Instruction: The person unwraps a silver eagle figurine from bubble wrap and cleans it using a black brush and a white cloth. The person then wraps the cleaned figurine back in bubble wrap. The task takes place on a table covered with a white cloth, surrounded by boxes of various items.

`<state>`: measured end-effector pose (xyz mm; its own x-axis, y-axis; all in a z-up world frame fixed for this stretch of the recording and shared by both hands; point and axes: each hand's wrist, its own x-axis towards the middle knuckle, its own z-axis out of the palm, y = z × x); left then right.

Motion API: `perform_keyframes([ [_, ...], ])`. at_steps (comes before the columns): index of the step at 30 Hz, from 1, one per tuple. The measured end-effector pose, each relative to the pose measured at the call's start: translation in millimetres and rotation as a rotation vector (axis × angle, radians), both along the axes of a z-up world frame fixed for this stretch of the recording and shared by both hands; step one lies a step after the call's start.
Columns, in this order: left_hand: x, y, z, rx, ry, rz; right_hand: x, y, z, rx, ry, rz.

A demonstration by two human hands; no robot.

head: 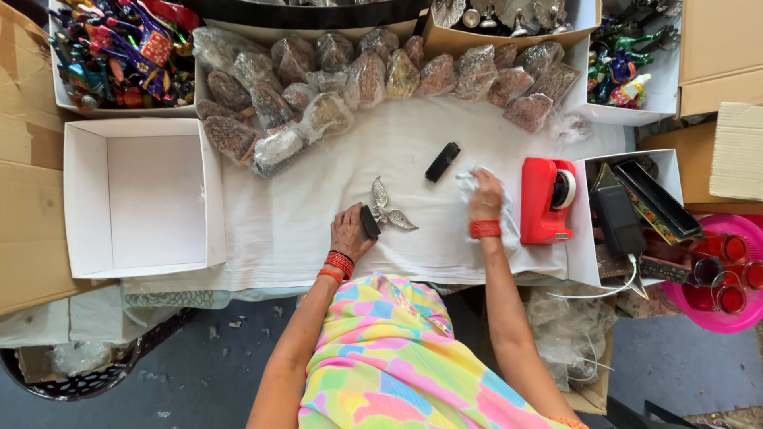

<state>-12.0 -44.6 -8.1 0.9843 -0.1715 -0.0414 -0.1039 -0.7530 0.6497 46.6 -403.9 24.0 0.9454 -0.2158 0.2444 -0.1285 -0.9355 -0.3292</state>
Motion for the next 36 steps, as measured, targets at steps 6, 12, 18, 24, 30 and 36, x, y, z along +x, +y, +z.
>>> perform_keyframes([
  [6,6,0,3,0.05,0.104,-0.015,47,75,-1,0.016,0.176,0.332],
  [12,3,0,5,0.051,0.119,-0.001,47,58,-8,0.004,0.321,0.193],
  [18,4,0,4,0.045,0.106,-0.004,45,65,23,-0.357,0.063,0.405],
  [24,4,1,7,0.031,0.117,-0.004,47,72,44,-0.137,0.337,0.458],
  [30,2,2,-3,0.027,0.083,-0.001,22,98,44,0.169,0.149,0.477],
  [36,4,2,2,0.021,0.095,-0.006,-65,123,22,0.217,0.076,0.521],
])
